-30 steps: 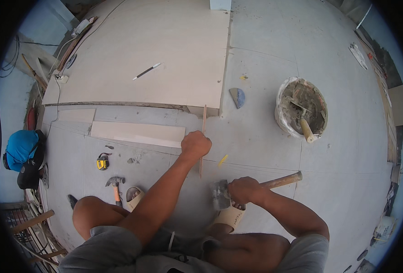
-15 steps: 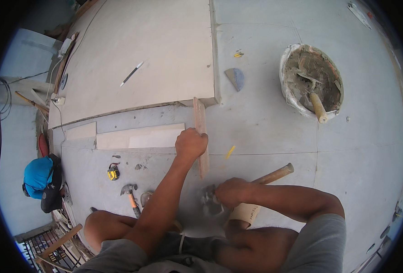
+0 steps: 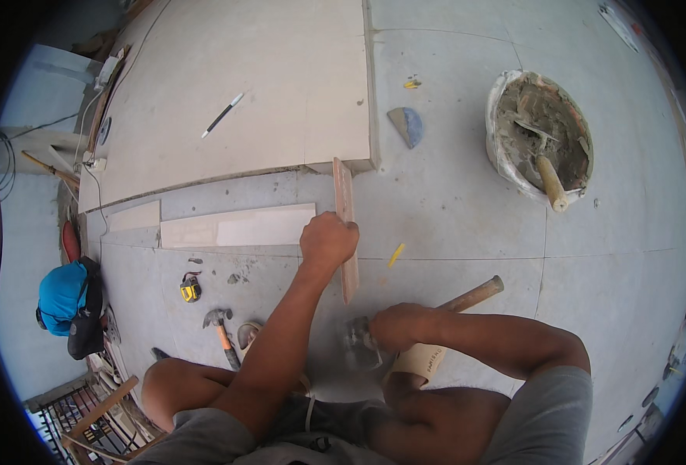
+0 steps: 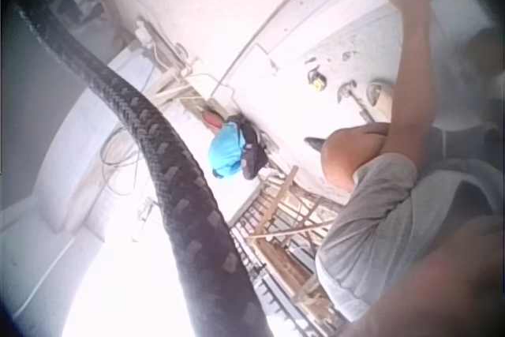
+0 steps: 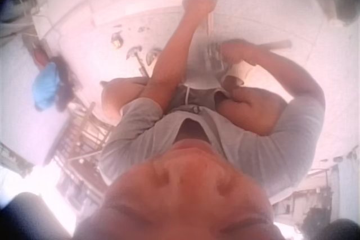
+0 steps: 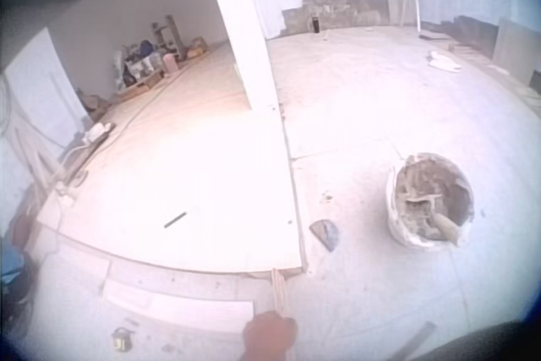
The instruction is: The person applies adhesive to a small tile using a notched trowel, places it on the floor, and taps it into place with a rubber mallet. They then use a wooden spacer to align the tile with adjacent tiles.
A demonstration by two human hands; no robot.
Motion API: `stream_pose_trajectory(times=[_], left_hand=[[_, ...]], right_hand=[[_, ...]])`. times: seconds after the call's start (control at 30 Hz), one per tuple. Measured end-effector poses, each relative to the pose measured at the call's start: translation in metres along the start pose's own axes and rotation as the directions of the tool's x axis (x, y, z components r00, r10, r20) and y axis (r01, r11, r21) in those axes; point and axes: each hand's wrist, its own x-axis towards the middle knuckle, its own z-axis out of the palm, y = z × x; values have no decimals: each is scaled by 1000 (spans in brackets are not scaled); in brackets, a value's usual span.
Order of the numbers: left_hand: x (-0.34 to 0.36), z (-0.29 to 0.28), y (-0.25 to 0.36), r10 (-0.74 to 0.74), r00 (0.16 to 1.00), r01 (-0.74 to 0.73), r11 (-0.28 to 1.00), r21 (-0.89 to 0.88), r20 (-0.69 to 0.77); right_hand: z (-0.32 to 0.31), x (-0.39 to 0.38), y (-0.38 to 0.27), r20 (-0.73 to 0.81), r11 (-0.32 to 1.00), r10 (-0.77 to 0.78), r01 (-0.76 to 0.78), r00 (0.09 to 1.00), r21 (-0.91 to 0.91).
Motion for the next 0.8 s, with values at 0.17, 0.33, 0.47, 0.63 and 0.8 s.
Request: stream_pose_trajectory(times=[0.17, 0.33, 0.47, 0.63, 0.8], left_hand=[[1, 0, -1, 7, 1000, -7, 1000, -15, 0], [3, -1, -4, -9, 999, 11, 998, -69, 38], [3, -1, -3, -1, 999, 3, 999, -50, 47], [4, 2, -4, -5, 1000, 5, 1000, -12, 31], [8, 7, -7, 23, 1000, -22, 999, 49, -12]], right_hand=[[4, 2, 0, -132, 992, 86, -71, 988, 108], [6, 0, 1, -90, 995, 76, -70, 993, 67], [7, -10, 12, -201, 973, 148, -107, 968, 202], [5, -48, 50, -243, 942, 249, -177, 938, 284], [3, -68, 83, -399, 731, 510, -139, 762, 668]])
